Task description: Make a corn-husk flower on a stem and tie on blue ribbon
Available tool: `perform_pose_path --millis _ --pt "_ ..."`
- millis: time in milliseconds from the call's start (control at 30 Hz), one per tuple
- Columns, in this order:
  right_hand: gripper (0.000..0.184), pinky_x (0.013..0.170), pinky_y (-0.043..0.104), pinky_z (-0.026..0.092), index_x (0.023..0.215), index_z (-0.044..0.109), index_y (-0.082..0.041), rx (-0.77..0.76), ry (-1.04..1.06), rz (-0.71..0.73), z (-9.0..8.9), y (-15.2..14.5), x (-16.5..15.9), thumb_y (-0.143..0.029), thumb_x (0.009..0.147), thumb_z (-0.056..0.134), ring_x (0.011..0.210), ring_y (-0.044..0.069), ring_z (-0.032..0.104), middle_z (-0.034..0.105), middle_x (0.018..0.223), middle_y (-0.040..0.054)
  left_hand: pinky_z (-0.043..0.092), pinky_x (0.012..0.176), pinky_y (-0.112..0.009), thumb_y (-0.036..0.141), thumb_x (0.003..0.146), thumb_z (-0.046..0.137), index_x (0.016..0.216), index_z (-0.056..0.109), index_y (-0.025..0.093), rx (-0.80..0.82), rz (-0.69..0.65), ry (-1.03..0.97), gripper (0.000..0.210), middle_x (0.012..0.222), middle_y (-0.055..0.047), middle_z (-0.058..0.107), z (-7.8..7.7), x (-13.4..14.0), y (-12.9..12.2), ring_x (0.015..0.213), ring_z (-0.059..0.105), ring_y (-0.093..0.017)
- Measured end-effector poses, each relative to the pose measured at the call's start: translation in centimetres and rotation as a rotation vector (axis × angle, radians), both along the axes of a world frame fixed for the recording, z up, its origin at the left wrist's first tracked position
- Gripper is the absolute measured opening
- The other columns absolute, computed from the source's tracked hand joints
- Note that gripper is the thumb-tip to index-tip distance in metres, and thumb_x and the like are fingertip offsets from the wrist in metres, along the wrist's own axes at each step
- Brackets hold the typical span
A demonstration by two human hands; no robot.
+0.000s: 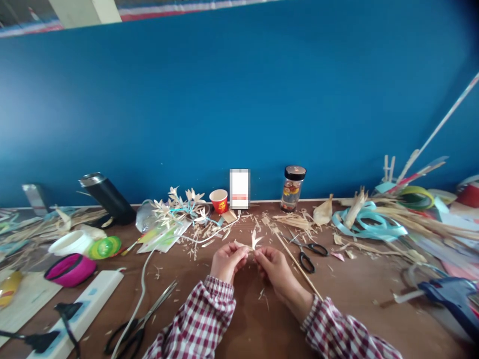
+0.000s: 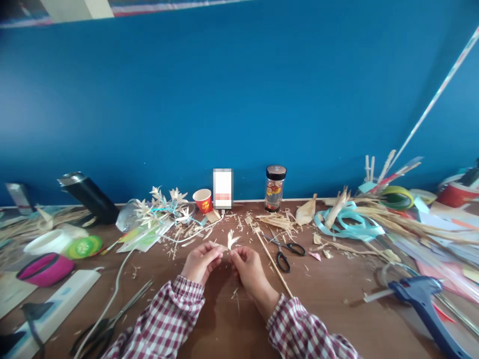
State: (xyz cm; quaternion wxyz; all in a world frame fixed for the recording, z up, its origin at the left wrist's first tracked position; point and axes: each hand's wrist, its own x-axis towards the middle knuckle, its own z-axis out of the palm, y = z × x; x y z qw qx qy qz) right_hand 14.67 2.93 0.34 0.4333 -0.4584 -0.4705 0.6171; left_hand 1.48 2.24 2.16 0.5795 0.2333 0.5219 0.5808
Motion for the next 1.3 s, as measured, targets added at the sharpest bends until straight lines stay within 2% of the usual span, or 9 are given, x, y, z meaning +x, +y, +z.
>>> perform_pose_path --millis 167,433,667,1033,1300 --pt "0.03 0.034 0.017 0.025 0.068 0.054 -0.016 0.012 -0.037 -0.059 -0.4 -0.1 -0.46 -0.043 0.066 0.064 0.034 0.006 0.037 0.046 0.042 -0.0072 0.044 0.046 -0.015 0.028 0.049 0.078 0.058 0.061 0.014 0.046 -0.003 0.044 0.024 0.056 0.002 0.062 -0.55 0.33 -0.41 0.048 0.053 -0.005" --pt "0.032 0.034 0.018 0.026 0.067 0.053 -0.016 0.021 -0.049 -0.063 -0.2 -0.43 -0.84 -0.046 0.067 0.064 0.033 0.006 0.038 0.048 0.041 -0.0063 0.046 0.05 -0.016 0.028 0.049 0.078 0.059 0.058 0.014 -0.001 -0.003 -0.026 0.027 0.054 0.004 0.06 -1.1 0.12 -0.22 0.05 0.055 -0.006" --pt "0.029 0.036 0.018 0.029 0.065 0.054 -0.016 0.042 -0.063 -0.087 -0.38 -0.39 -0.84 -0.043 0.067 0.064 0.037 0.007 0.043 0.05 0.044 -0.0053 0.05 0.054 -0.02 0.023 0.053 0.077 0.06 0.058 0.014 -0.026 0.025 -0.065 0.022 0.059 -0.001 0.065 -0.89 0.51 -0.31 0.056 0.062 -0.011" --pt "0.029 0.033 0.017 0.027 0.066 0.053 -0.016 0.021 -0.068 -0.073 -0.21 -0.46 -0.97 -0.042 0.066 0.064 0.034 0.007 0.041 0.05 0.041 -0.0054 0.051 0.055 -0.019 0.025 0.049 0.08 0.057 0.056 0.014 -0.011 0.054 -0.112 0.027 0.056 0.0 0.066 -0.84 0.75 -0.4 0.054 0.061 -0.01" --pt "0.032 0.031 0.017 0.028 0.068 0.052 -0.016 0.019 -0.055 -0.083 -0.31 -0.5 -0.88 -0.047 0.068 0.061 0.03 0.007 0.039 0.048 0.039 -0.0065 0.051 0.052 -0.017 0.02 0.055 0.077 0.062 0.061 0.011 -0.019 0.04 -0.09 0.02 0.065 -0.002 0.065 -0.45 0.13 -0.52 0.056 0.059 -0.008"
